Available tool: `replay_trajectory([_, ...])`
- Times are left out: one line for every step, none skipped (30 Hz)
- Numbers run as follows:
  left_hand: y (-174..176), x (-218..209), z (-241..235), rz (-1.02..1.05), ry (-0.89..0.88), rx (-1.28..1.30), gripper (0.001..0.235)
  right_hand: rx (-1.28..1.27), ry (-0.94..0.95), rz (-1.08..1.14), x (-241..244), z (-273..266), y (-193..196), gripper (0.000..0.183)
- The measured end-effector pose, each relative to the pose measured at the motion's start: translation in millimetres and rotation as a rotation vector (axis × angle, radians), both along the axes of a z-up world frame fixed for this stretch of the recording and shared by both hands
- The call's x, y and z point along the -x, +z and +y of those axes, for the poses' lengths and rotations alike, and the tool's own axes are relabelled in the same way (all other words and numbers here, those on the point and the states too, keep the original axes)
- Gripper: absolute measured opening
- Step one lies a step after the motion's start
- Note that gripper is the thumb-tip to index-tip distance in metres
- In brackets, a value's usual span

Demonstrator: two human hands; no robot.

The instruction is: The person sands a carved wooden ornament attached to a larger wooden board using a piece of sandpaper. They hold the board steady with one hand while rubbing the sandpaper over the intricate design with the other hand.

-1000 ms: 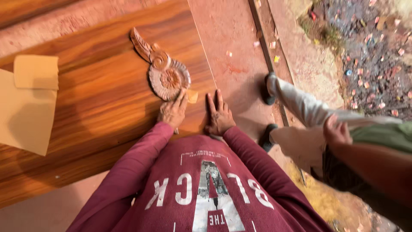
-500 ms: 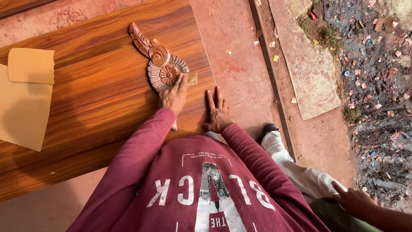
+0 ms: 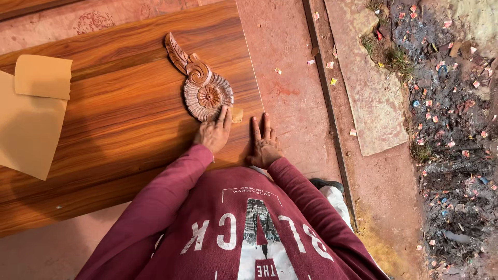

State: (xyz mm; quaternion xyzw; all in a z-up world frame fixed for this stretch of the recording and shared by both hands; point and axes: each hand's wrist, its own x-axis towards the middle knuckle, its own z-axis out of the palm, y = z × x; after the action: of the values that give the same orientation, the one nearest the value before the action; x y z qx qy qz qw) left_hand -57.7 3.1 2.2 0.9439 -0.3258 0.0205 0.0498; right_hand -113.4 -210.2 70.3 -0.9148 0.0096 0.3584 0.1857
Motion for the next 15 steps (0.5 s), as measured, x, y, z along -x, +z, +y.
replay_trajectory([0,-8,-7,0.035,0.027,-0.021,0.053,-0.021,0.000,-0.043,2,0,0,0.144])
replay_trajectory([0,-20,-15,0.070,0.054,-0.043,0.051,-0.043,0.000,-0.086,3,-3,-1,0.145])
replay_trajectory([1,-39,-22,0.209,0.130,-0.076,0.049,-0.063,-0.004,-0.127,3,-3,-2,0.147])
replay_trajectory([4,-61,-28,0.348,0.207,-0.110,0.048,-0.053,-0.003,-0.096,5,-1,-3,0.146])
replay_trajectory([7,-82,-32,0.311,0.271,-0.121,0.055,-0.038,0.001,-0.071,3,-1,-3,0.146])
replay_trajectory([12,-96,-35,0.275,0.336,-0.133,0.064,-0.022,0.005,-0.047,2,-1,-3,0.146])
replay_trajectory([16,-107,-36,0.346,0.418,-0.098,0.060,-0.028,0.003,-0.043,0,-1,-3,0.146])
replay_trajectory([20,-115,-36,0.418,0.500,-0.062,0.056,-0.034,0.001,-0.040,0,-1,-2,0.145])
replay_trajectory([22,-119,-38,0.492,0.575,-0.027,0.053,-0.040,-0.006,-0.033,2,-1,-3,0.145])
replay_trajectory([22,-117,-41,0.605,0.652,0.074,0.047,-0.050,0.000,-0.055,2,-3,-5,0.146])
replay_trajectory([20,-108,-44,0.722,0.724,0.174,0.044,-0.061,0.003,-0.073,3,-3,-6,0.146])
replay_trajectory([16,-98,-46,0.839,0.793,0.275,0.043,-0.072,0.006,-0.091,4,-4,-6,0.147])
replay_trajectory([14,-92,-38,0.710,0.631,0.184,0.043,-0.060,0.010,-0.063,5,-4,-4,0.146])
replay_trajectory([12,-86,-24,0.581,0.470,0.094,0.046,-0.048,0.014,-0.035,7,-5,-2,0.145])
replay_trajectory([10,-87,-12,0.445,0.307,0.003,0.050,-0.038,0.016,-0.011,5,-4,0,0.144])
